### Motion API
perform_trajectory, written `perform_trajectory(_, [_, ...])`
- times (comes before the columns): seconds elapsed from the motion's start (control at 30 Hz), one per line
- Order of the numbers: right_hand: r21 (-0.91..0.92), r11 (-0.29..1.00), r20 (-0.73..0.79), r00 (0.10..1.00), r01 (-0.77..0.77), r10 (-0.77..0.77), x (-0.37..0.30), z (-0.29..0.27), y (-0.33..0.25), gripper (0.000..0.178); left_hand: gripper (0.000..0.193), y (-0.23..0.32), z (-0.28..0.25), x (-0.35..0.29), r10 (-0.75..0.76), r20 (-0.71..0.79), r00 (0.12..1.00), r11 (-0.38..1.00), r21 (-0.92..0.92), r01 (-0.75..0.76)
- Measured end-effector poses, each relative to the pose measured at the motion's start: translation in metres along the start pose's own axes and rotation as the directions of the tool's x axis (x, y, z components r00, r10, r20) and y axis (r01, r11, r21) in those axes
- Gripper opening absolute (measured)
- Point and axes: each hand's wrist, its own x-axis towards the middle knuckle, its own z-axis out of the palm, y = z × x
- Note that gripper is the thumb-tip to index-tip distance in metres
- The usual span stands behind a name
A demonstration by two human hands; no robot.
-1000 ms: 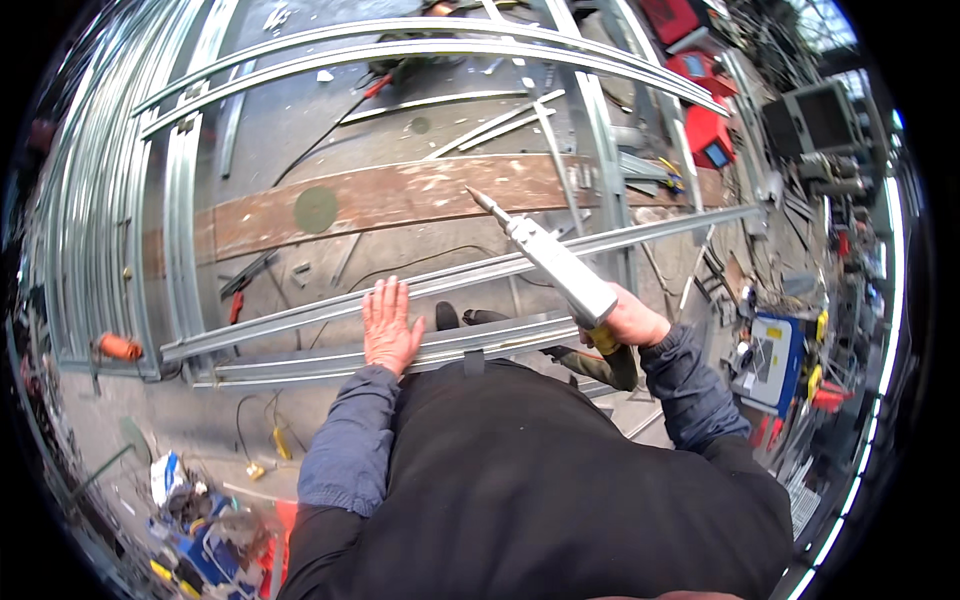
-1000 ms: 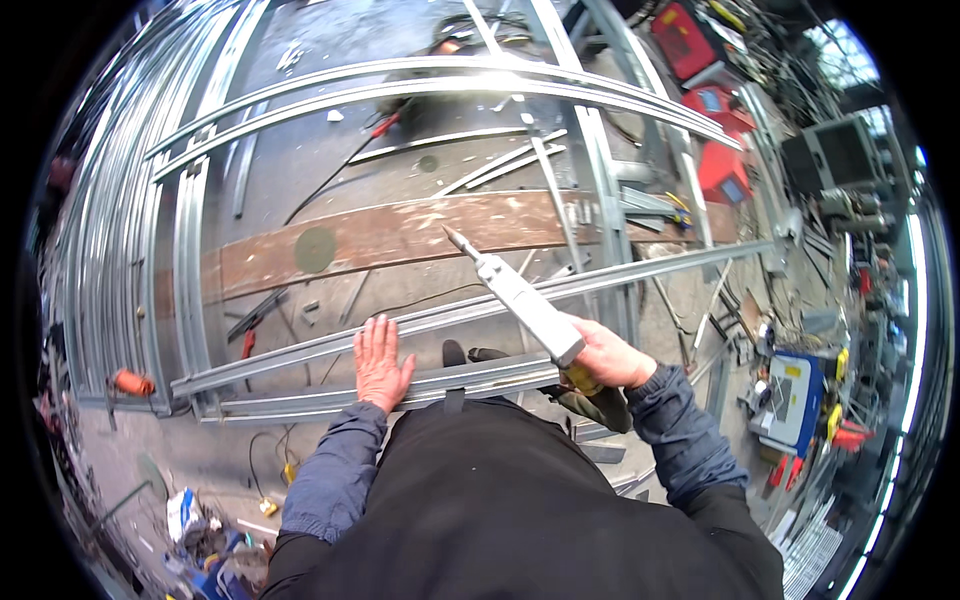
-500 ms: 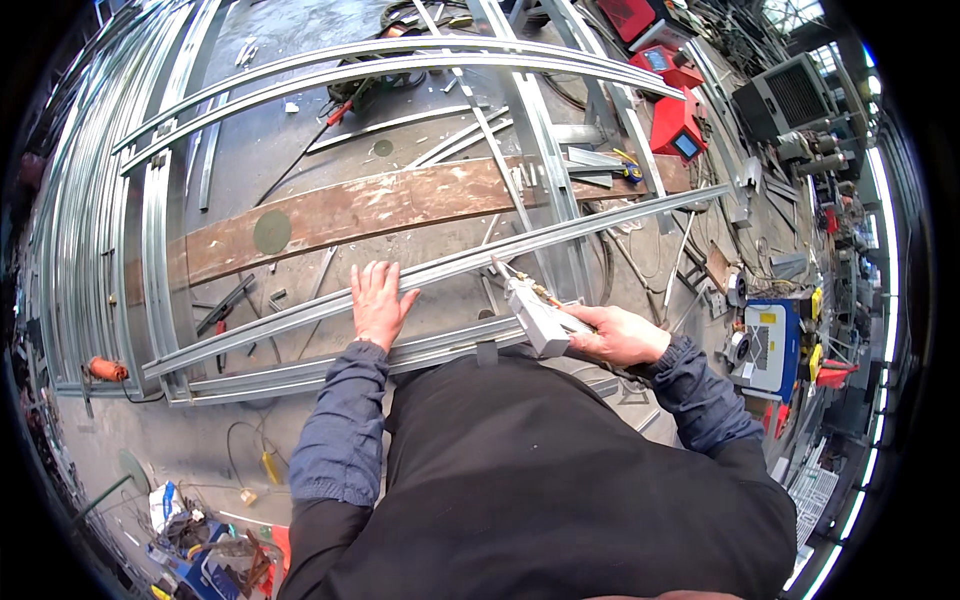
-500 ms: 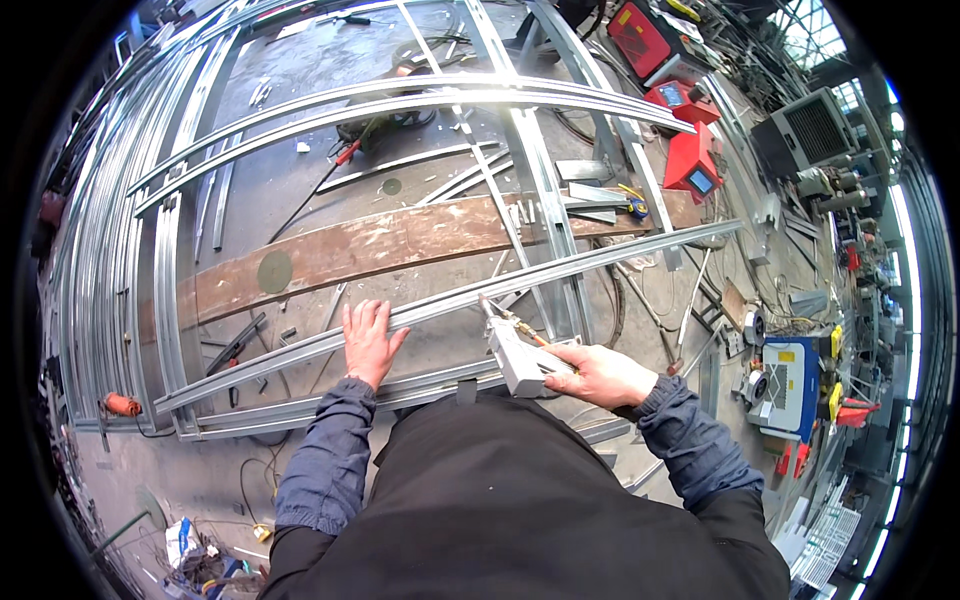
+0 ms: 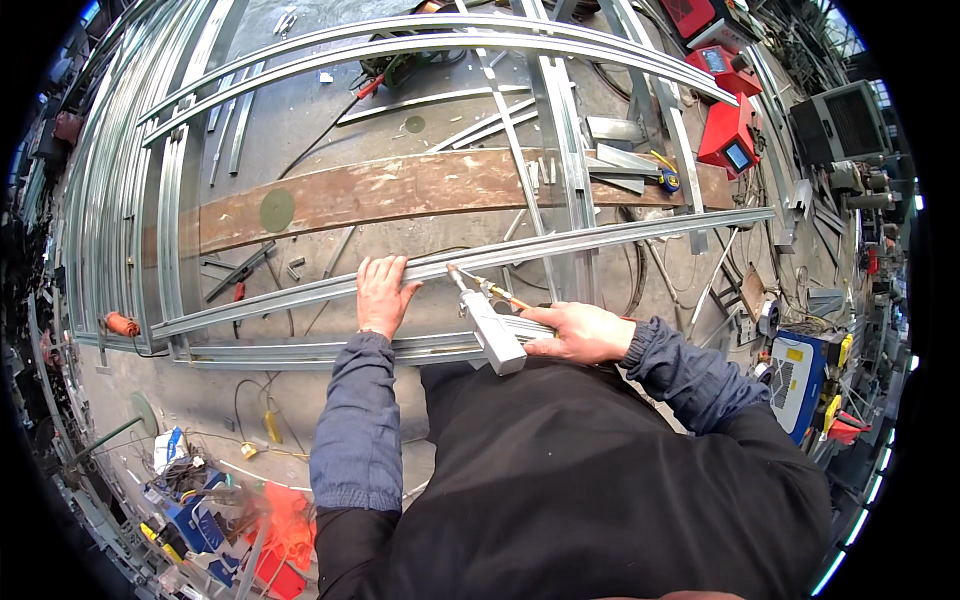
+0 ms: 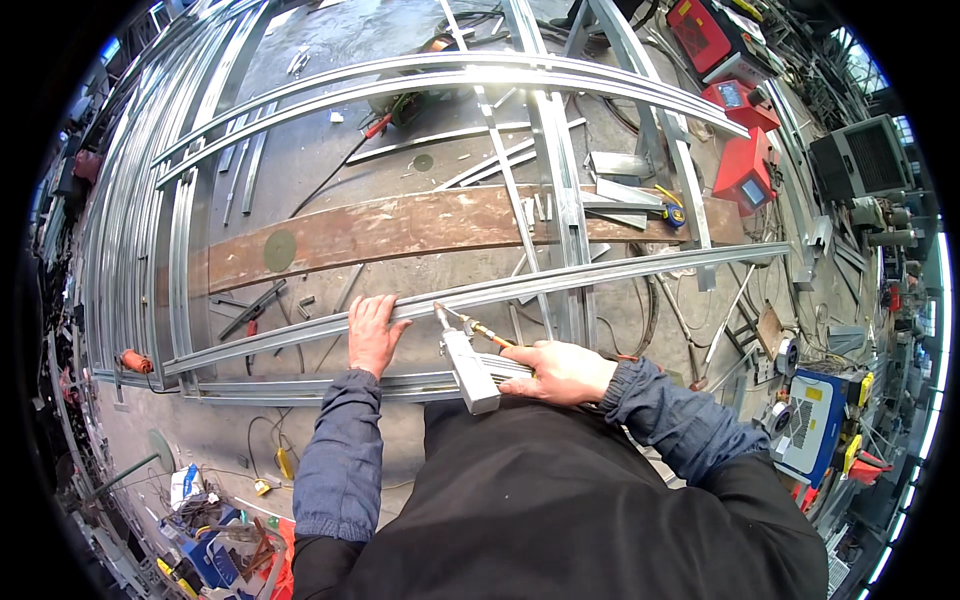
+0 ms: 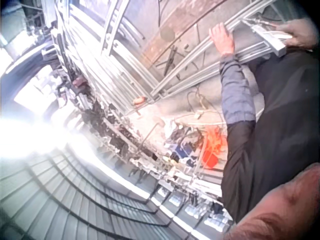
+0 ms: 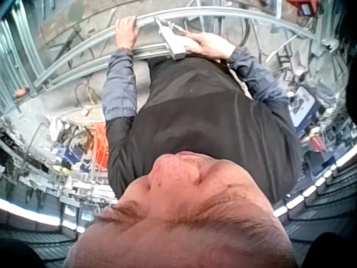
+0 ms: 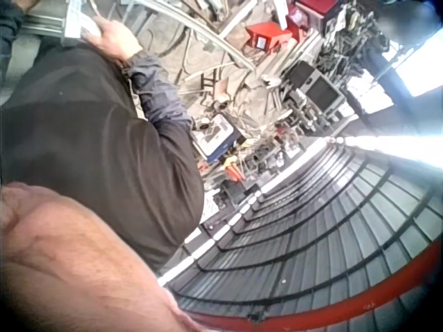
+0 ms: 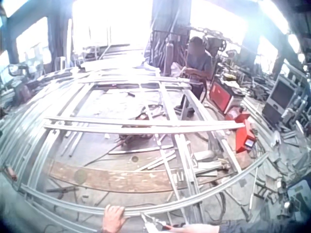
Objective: The person positions and welds metal frame components in a workshop. They repeatedly align metal bars, then use a handheld welding tool to join the pieces, creating visible sparks and weld beads along the seams.
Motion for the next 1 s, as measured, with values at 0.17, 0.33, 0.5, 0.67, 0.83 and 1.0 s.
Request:
perform_trajectory(0.17, [-0.04, 0.999, 0.003, 1.0, -0.03, 0.03, 0.003, -0.001, 0.01, 0.069, 0.056, 0.003, 0.0, 0.002, -0.011, -0.003, 1.0, 1.0, -0.019, 0.011])
perform_trajectory(0.33, [-0.104, 0.994, -0.012, 0.999, -0.034, 0.033, 0.005, 0.003, 0.016, 0.072, 0.056, 0.005, -0.004, 0.002, -0.023, 0.005, 1.0, 0.999, -0.023, 0.023])
perform_trajectory(0.5, [-0.097, 0.995, -0.016, 0.999, -0.029, 0.028, 0.005, 0.005, 0.018, 0.073, 0.056, 0.005, -0.003, 0.002, -0.03, -0.001, 1.0, 0.999, -0.028, 0.03])
perform_trajectory(0.67, [-0.083, 0.996, -0.015, 0.999, -0.029, 0.028, 0.005, 0.005, 0.018, 0.072, 0.056, 0.004, -0.001, 0.001, -0.036, -0.004, 0.999, 0.999, -0.031, 0.036])
perform_trajectory(0.83, [-0.067, 0.997, -0.01, 0.999, -0.037, 0.036, 0.003, 0.0, 0.013, 0.071, 0.057, 0.004, 0.0, 0.001, -0.031, -0.011, 0.999, 0.999, -0.027, 0.031])
perform_trajectory(1.0, [-0.067, 0.997, -0.003, 0.999, -0.033, 0.033, 0.003, 0.001, 0.017, 0.071, 0.057, 0.001, 0.002, 0.0, -0.033, -0.009, 0.999, 0.999, -0.021, 0.032])
